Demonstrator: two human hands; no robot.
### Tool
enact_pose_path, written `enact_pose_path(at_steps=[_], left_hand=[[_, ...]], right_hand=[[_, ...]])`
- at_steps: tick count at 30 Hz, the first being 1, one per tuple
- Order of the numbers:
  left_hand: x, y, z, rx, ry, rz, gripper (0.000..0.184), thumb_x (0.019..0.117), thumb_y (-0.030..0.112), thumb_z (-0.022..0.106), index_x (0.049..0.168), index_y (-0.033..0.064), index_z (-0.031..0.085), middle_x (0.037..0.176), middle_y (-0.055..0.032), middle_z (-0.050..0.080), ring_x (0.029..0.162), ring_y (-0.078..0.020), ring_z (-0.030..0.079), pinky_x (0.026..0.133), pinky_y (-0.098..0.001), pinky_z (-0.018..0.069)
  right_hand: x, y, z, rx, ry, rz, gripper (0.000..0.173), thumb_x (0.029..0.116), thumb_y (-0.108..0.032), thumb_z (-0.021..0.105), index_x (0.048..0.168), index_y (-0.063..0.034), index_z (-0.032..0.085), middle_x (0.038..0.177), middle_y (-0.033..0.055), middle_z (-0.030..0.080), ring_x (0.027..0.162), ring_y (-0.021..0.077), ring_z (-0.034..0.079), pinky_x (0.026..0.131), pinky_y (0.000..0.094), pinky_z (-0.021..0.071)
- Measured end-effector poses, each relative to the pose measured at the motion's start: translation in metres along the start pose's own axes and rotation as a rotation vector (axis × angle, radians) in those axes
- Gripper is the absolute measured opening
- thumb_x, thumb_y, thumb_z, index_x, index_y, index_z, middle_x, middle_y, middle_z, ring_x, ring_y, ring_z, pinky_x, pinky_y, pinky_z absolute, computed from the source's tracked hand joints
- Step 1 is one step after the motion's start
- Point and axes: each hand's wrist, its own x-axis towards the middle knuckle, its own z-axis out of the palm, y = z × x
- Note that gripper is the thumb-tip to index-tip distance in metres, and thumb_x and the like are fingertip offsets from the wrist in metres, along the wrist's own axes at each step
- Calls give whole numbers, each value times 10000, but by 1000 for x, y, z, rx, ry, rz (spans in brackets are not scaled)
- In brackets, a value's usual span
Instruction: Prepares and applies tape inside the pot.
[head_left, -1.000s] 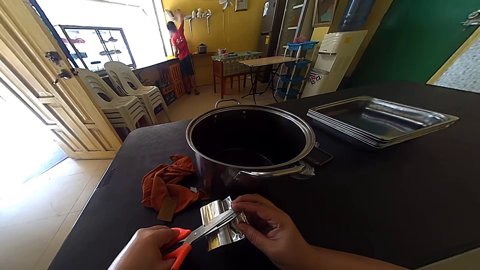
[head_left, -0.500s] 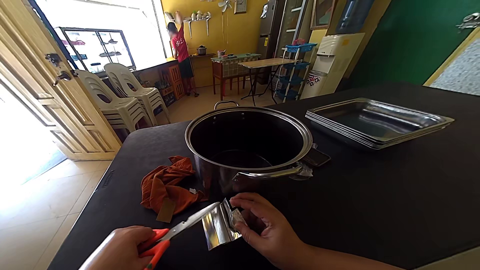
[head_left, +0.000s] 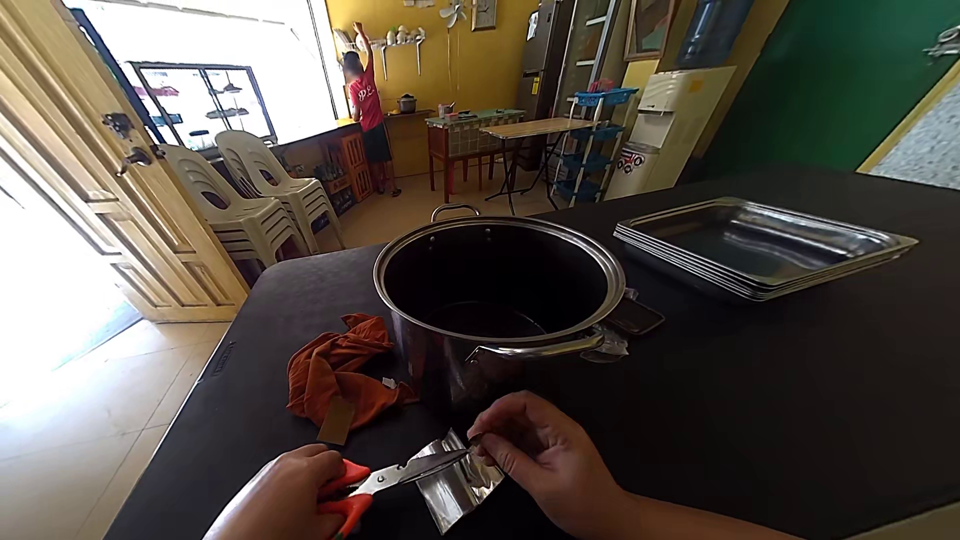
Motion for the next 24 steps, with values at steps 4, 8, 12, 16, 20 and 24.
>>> enact_pose_path(at_steps=[4,8,12,16,20,24], left_hand=[[3,-3,4,-58,31,72,293,751,243,839,954,55,742,926,-113,724,826,-269,712,739,-454,598],[9,-7,2,-101,-32,104,336,832,346,826,1009,67,766,1016,-113,743,923,-254,724,829,-455,602],[8,35,-43,-9,275,260,249,975,341,694,1066,117,754,1113,-83,751,1033,-216,730,870,-432,609],[-3,110,-117,-111,547,371,251,984,280,707,1119,71,740,1051,-104,747,880,-121,698,749,-282,579],[0,135,-137,-194,624,479,203,962,207,729,1093,53,747,1090,-105,747,949,-115,712,789,-259,594],[19,142,-119,-259,646,518,111,964,114,703,1024,32,748,1053,-108,750,939,-126,718,779,-258,603]], right_hand=[[4,-8,0,151,34,130,222,915,74,670,1128,15,646,982,107,744,824,169,738,765,284,635],[11,-21,1,152,13,61,204,911,80,673,1111,39,682,994,108,749,843,160,740,783,288,638],[35,-56,4,3,-49,-224,203,923,63,668,1121,27,641,1011,87,742,876,129,733,799,282,636],[56,-102,19,-113,-30,-526,150,937,24,683,1085,14,662,993,96,723,898,120,714,801,268,631],[60,-122,28,-115,14,-613,118,922,46,690,1034,28,663,977,129,723,946,159,725,830,289,632],[60,-103,23,-121,17,-589,148,923,22,704,1063,19,657,984,118,716,927,143,715,820,290,625]])
